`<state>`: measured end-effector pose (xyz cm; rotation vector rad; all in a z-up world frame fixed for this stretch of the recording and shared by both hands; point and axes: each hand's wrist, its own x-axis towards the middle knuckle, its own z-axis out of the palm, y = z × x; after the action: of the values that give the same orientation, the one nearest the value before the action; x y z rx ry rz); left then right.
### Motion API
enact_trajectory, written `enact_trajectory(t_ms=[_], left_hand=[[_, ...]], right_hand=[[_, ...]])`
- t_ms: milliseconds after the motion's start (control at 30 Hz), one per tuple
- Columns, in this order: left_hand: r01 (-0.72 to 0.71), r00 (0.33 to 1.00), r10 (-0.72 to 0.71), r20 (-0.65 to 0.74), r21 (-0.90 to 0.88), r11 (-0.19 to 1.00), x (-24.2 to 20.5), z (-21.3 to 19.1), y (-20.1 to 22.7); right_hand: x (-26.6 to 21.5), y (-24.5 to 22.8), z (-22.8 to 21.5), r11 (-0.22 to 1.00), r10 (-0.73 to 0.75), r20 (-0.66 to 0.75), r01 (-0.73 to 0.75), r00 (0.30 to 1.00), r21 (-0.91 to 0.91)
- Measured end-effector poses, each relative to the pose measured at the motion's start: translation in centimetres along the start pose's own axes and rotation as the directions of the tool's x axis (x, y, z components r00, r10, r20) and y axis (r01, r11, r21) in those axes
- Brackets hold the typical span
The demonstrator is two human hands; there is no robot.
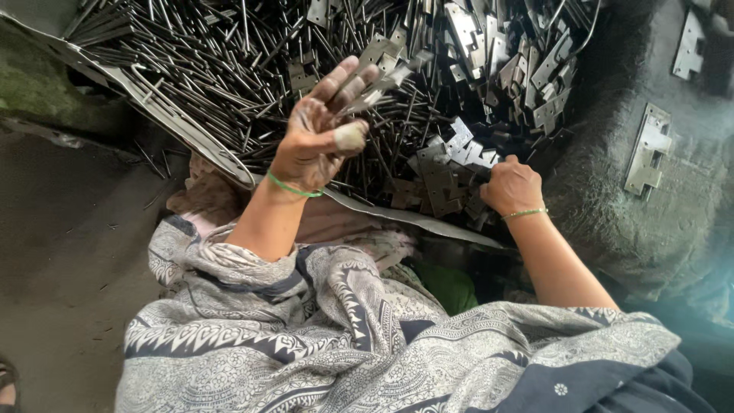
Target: The person sits on the floor and sorts metal parts from a large bin, picking up individual pieces and placing them into a pile. The task involves repetitive handling of small metal components.
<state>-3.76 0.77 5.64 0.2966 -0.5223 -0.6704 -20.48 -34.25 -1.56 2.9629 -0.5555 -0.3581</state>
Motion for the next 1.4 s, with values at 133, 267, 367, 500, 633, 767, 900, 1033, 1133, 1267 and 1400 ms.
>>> enact_trajectory(t_ms=[133, 267, 367, 500, 633, 767, 900, 1033, 1133, 1267, 1400], left_hand=[[0.234, 0.971, -0.163, -0.172, 0.591, 0.772, 0.6, -2.1, -1.2], [0.383, 0.921, 0.009, -0.389, 0.903, -0.194, -0.3, -5.1, -3.5], [0.254, 0.962, 0.198, -0.187, 0.881, -0.4, -1.1, -7.6, -4.0], [0.316, 0.948, 0.196, -0.251, 0.817, -0.482, 0.4, -10.7, -4.3], [0.092, 0.994, 0.107, -0.034, 0.79, -0.606, 3.3, -12.4, -5.1], [0.431, 0.901, 0.267, -0.342, 0.629, -0.648, 4.0, -12.9, -5.3], [0.715, 0.698, 0.408, -0.588, 0.549, -0.433, 4.4, -12.8, -3.8], [0.767, 0.638, 0.429, -0.639, 0.482, -0.423, 5.7, -11.7, -3.0], [0.776, 0.63, 0.377, -0.679, 0.569, -0.272, 5.8, -10.7, -3.0], [0.46, 0.832, 0.389, -0.396, 0.884, -0.085, 4.8, -9.7, -4.1], [0.04, 0.845, 0.523, -0.109, 0.989, 0.141, 3.9, -9.3, -3.9]], right_hand=[[-1.7, -0.6, -1.5, 0.994, 0.053, -0.079, -0.045, 0.995, 0.097], [-3.0, 0.3, -2.7, 0.851, -0.072, -0.334, 0.232, 0.94, 0.471], [-3.4, 1.4, -3.1, 0.313, 0.039, -0.295, 0.268, 0.955, 0.911], [-4.7, 2.2, -3.4, 0.077, 0.212, -0.079, 0.064, 0.974, 0.995], [-5.7, 2.2, -4.5, -0.391, 0.18, -0.102, 0.167, 0.978, 0.905], [-7.2, 1.4, -6.3, -0.343, 0.278, -0.316, 0.401, 0.907, 0.849], [-7.6, -0.6, -8.0, -0.184, 0.36, -0.219, 0.299, 0.907, 0.936], [-5.7, -5.2, -6.8, 0.099, 0.149, -0.159, 0.146, 0.976, 0.984], [-3.8, -9.7, -3.8, 0.682, -0.101, -0.462, 0.399, 0.881, 0.612], [-2.0, -14.5, -0.9, 0.915, -0.167, -0.042, 0.171, 0.985, 0.365], [-1.4, -17.2, -0.1, 0.9, -0.379, -0.195, 0.409, 0.905, 0.15]])
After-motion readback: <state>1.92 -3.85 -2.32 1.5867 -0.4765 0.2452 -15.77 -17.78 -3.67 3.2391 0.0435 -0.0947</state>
